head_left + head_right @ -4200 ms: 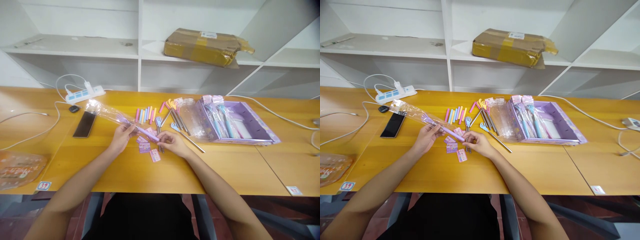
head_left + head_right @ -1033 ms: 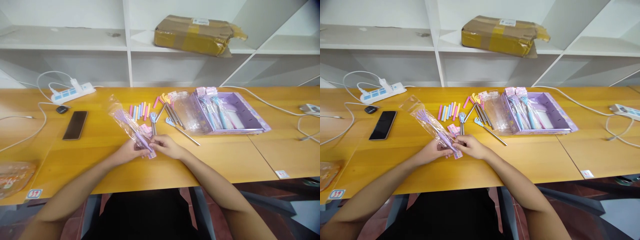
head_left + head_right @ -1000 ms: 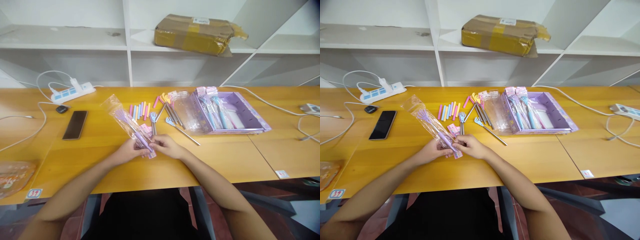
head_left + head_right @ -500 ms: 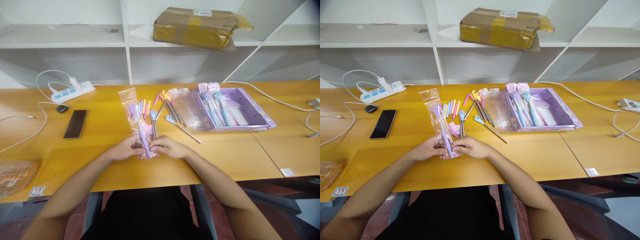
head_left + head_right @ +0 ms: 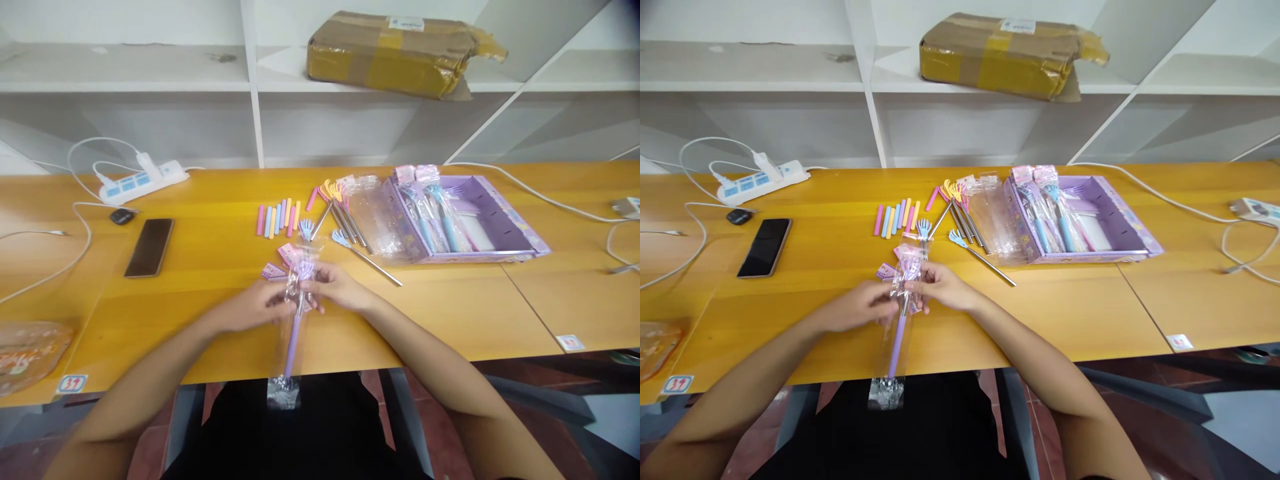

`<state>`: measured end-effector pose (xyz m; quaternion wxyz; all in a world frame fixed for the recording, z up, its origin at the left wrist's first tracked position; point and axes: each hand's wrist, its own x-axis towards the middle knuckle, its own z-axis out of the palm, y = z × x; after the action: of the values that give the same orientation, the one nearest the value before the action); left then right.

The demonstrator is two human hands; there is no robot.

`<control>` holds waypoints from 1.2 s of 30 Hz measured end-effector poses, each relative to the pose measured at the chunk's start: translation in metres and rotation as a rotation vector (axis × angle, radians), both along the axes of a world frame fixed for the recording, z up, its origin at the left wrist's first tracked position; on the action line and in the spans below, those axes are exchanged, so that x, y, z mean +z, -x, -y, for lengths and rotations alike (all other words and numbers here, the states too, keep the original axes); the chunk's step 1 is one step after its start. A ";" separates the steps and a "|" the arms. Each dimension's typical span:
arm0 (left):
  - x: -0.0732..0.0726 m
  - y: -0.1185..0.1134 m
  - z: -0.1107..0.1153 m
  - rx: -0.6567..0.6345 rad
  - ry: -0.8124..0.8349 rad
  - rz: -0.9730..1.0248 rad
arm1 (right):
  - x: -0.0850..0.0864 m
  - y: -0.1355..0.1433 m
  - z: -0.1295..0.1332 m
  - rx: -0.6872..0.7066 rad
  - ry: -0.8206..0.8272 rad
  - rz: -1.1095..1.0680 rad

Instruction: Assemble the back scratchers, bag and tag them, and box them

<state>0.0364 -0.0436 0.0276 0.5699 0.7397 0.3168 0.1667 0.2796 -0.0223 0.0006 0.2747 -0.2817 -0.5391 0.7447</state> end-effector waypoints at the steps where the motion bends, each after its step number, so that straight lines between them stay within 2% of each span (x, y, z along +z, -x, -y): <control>1: -0.001 0.003 -0.005 0.122 -0.026 0.018 | -0.001 0.005 0.004 0.052 0.018 0.011; 3: -0.006 0.009 -0.012 0.327 -0.052 0.069 | -0.001 0.013 0.014 0.149 0.044 0.063; 4: -0.008 0.011 -0.015 0.382 -0.063 0.090 | 0.000 0.017 0.018 0.188 0.046 0.102; 8: -0.013 0.011 -0.017 0.397 -0.093 0.117 | 0.004 0.020 0.025 0.297 0.006 0.166; 10: -0.013 0.010 -0.016 0.392 -0.098 0.105 | 0.005 0.013 0.019 0.246 -0.084 0.154; 13: -0.013 0.010 -0.016 0.409 -0.103 0.049 | 0.003 -0.002 0.002 -0.071 -0.461 0.290; 15: -0.014 0.011 -0.018 0.441 -0.099 0.037 | 0.001 -0.012 -0.009 -0.199 -0.748 0.418; 17: -0.015 0.011 -0.019 0.475 -0.086 0.052 | 0.000 -0.019 -0.017 -0.134 -0.937 0.500; 19: -0.017 0.011 -0.020 0.503 -0.081 0.067 | 0.000 -0.023 -0.021 -0.027 -1.026 0.571; 23: -0.017 0.010 -0.020 0.490 -0.069 0.052 | 0.001 -0.027 -0.021 0.004 -1.093 0.700; 29: -0.016 0.011 -0.020 0.523 -0.075 0.002 | -0.001 -0.028 -0.018 0.095 -1.104 0.640; 36: -0.019 0.011 -0.020 0.524 -0.074 -0.012 | 0.001 -0.023 -0.013 0.064 -0.907 0.594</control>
<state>0.0256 -0.0240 0.0085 0.4780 0.6538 0.4944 0.3157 0.3026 -0.0093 0.0017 0.1815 -0.3166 -0.8693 0.3335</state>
